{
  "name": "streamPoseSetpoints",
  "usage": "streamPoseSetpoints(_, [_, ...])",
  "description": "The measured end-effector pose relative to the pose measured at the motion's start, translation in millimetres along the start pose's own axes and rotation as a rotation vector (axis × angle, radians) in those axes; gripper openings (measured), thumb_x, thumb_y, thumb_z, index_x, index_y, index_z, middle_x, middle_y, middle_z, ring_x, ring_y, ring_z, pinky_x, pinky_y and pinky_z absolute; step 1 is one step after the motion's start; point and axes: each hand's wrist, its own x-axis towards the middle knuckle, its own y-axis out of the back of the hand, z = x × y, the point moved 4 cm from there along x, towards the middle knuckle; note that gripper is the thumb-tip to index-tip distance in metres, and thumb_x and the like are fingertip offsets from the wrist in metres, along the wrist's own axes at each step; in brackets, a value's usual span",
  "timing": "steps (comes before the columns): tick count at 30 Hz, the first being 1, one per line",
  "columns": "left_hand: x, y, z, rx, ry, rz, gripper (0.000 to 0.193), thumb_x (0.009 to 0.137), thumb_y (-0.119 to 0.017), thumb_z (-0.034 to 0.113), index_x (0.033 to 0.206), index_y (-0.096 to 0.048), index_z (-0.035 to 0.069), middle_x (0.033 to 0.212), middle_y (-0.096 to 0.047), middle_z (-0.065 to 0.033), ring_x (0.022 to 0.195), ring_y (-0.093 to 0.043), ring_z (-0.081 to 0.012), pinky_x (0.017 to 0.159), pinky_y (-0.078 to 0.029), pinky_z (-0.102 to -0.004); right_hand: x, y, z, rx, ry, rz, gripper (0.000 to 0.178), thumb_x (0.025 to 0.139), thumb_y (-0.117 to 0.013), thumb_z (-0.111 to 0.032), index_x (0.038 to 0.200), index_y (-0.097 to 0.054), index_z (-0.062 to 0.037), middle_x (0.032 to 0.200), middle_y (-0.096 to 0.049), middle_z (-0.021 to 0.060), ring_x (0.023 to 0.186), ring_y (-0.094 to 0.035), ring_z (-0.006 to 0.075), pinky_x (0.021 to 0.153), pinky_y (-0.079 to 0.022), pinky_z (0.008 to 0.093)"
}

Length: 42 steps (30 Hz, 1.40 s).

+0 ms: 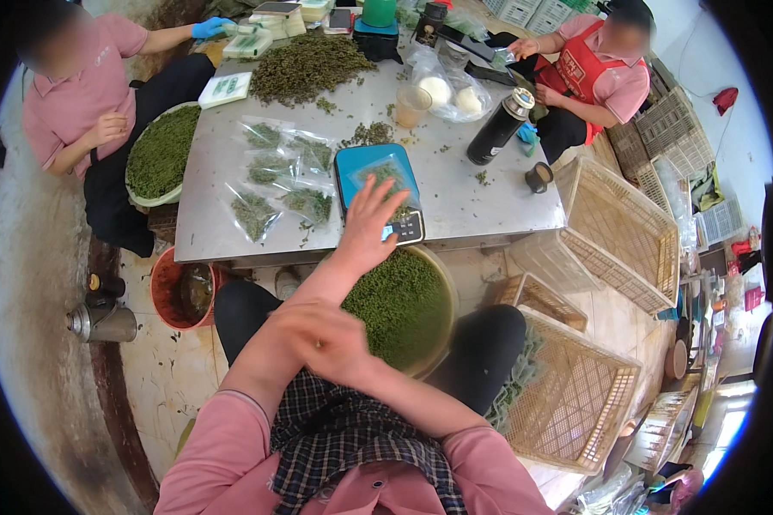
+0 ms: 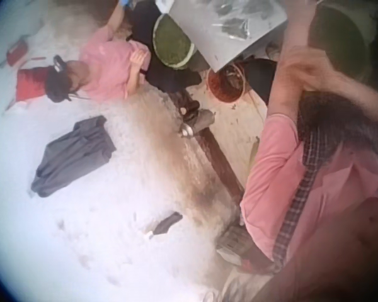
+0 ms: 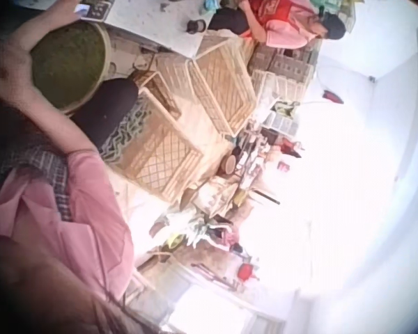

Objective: The person sorts green tea leaves by hand from a large bowl, removes debris, and places portions into small plastic bags on a digital scale. They then transfer the filled bags into a nearby basket. Other workers are visible in the background performing similar tasks.

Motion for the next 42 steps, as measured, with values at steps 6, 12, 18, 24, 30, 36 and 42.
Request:
streamPoseSetpoints(6, [-64.9, 40.4, -18.0, -0.247, 0.308, 0.246, 0.051, 0.075, -0.059, -0.004, 0.123, -0.053, 0.008, 0.131, -0.050, -0.0141, 0.128, -0.041, -0.0315, 0.105, -0.035, -0.0402, -162.2, 83.6, 139.5, -0.637, -1.005, -0.167, 0.021, 0.083, -0.065, -0.021, 0.093, -0.069, -0.0033, 0.089, -0.068, 0.0161, 0.079, -0.066, 0.0266, 0.071, -0.053, 0.0352])
streamPoseSetpoints(12, [-139.5, 9.2, -42.1, -0.433, 0.561, 0.197, 0.031, 0.083, -0.057, -0.002, 0.112, -0.062, 0.005, 0.116, -0.062, -0.0105, 0.107, -0.060, -0.0208, 0.090, -0.047, -0.0307, -225.4, 35.1, 184.0, -0.868, -1.148, -0.682, 0.034, 0.079, -0.066, -0.034, 0.091, -0.067, -0.0013, 0.092, -0.066, 0.0198, 0.089, -0.065, 0.0346, 0.073, -0.054, 0.0447])
streamPoseSetpoints(18, [-164.8, -8.8, -38.1, -0.583, 0.699, 0.045, 0.022, 0.088, -0.055, -0.003, 0.109, -0.062, -0.003, 0.105, -0.066, -0.0090, 0.099, -0.063, -0.0145, 0.086, -0.049, -0.0261, -240.2, 40.9, 195.4, -0.881, -1.222, -0.572, 0.028, 0.075, -0.067, -0.028, 0.086, -0.068, -0.0023, 0.085, -0.068, 0.0177, 0.081, -0.066, 0.0336, 0.071, -0.054, 0.0431])
streamPoseSetpoints(24, [-173.8, -15.6, -43.1, -0.670, 0.679, 0.039, 0.021, 0.089, -0.054, -0.002, 0.108, -0.062, -0.002, 0.103, -0.067, -0.0087, 0.095, -0.064, -0.0144, 0.084, -0.050, -0.0265, -174.2, 61.9, 144.3, -0.643, -1.046, -0.342, 0.022, 0.072, -0.071, -0.021, 0.089, -0.069, -0.0065, 0.087, -0.068, 0.0146, 0.074, -0.065, 0.0306, 0.069, -0.053, 0.0405])
streamPoseSetpoints(30, [-170.9, -15.8, -44.7, -0.676, 0.678, 0.036, 0.019, 0.089, -0.053, -0.002, 0.106, -0.063, -0.002, 0.100, -0.067, -0.0076, 0.093, -0.064, -0.0143, 0.083, -0.050, -0.0260, -28.8, 112.0, 103.3, -0.916, -0.113, 0.431, 0.030, 0.070, -0.073, -0.004, 0.099, -0.068, -0.0090, 0.088, -0.062, 0.0089, 0.083, -0.057, 0.0286, 0.075, -0.047, 0.0377])
streamPoseSetpoints(36, [-137.6, 8.4, -25.6, -0.552, 0.609, 0.105, 0.025, 0.084, -0.060, 0.001, 0.108, -0.063, 0.001, 0.102, -0.066, -0.0094, 0.093, -0.064, -0.0175, 0.082, -0.050, -0.0288, 56.4, 129.5, 121.5, -1.120, 0.112, 0.177, 0.023, 0.068, -0.072, -0.010, 0.092, -0.069, -0.0119, 0.079, -0.058, 0.0031, 0.079, -0.054, 0.0243, 0.071, -0.044, 0.0366])
streamPoseSetpoints(42, [-66.6, 63.0, 24.5, 0.021, 0.167, 0.328, 0.043, 0.078, -0.069, 0.009, 0.119, -0.057, 0.005, 0.112, -0.062, -0.0142, 0.108, -0.058, -0.0292, 0.091, -0.046, -0.0362, 74.6, 113.9, 26.3, -1.107, 0.111, -0.253, 0.016, 0.072, -0.066, -0.009, 0.087, -0.069, -0.0150, 0.080, -0.063, 0.0030, 0.078, -0.059, 0.0233, 0.067, -0.049, 0.0354])
